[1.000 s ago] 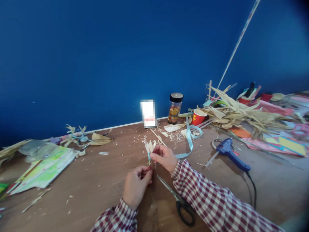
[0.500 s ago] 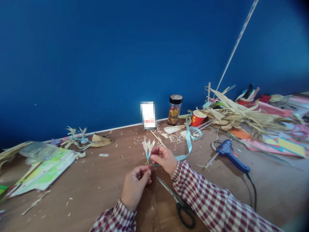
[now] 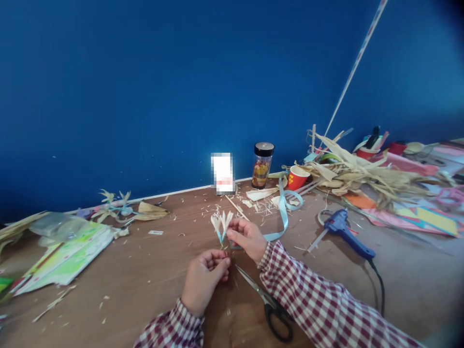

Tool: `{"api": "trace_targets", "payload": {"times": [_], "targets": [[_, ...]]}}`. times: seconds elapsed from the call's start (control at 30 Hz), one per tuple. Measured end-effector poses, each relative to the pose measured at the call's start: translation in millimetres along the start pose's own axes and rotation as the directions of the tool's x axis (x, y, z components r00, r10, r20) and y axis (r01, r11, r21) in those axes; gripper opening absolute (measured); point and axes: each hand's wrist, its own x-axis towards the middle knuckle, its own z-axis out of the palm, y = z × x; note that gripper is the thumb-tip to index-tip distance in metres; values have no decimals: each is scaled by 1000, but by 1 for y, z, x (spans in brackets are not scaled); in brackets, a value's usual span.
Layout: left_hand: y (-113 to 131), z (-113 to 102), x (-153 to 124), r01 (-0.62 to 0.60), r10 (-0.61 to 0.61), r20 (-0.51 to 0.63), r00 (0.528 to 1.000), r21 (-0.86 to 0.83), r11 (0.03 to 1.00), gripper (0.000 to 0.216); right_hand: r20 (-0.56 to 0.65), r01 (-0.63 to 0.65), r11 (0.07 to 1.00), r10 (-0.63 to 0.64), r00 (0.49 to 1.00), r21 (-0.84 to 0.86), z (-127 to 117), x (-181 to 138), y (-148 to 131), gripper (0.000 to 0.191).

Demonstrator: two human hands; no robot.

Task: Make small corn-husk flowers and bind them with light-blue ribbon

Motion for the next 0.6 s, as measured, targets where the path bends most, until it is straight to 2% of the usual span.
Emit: {"api": "trace_targets", "payload": {"times": [0.6], "targets": [[-2,0,-1,-34,33,19,999,40,999,27,24,-31,999,30,999,43,1,0,-1,24]]}}
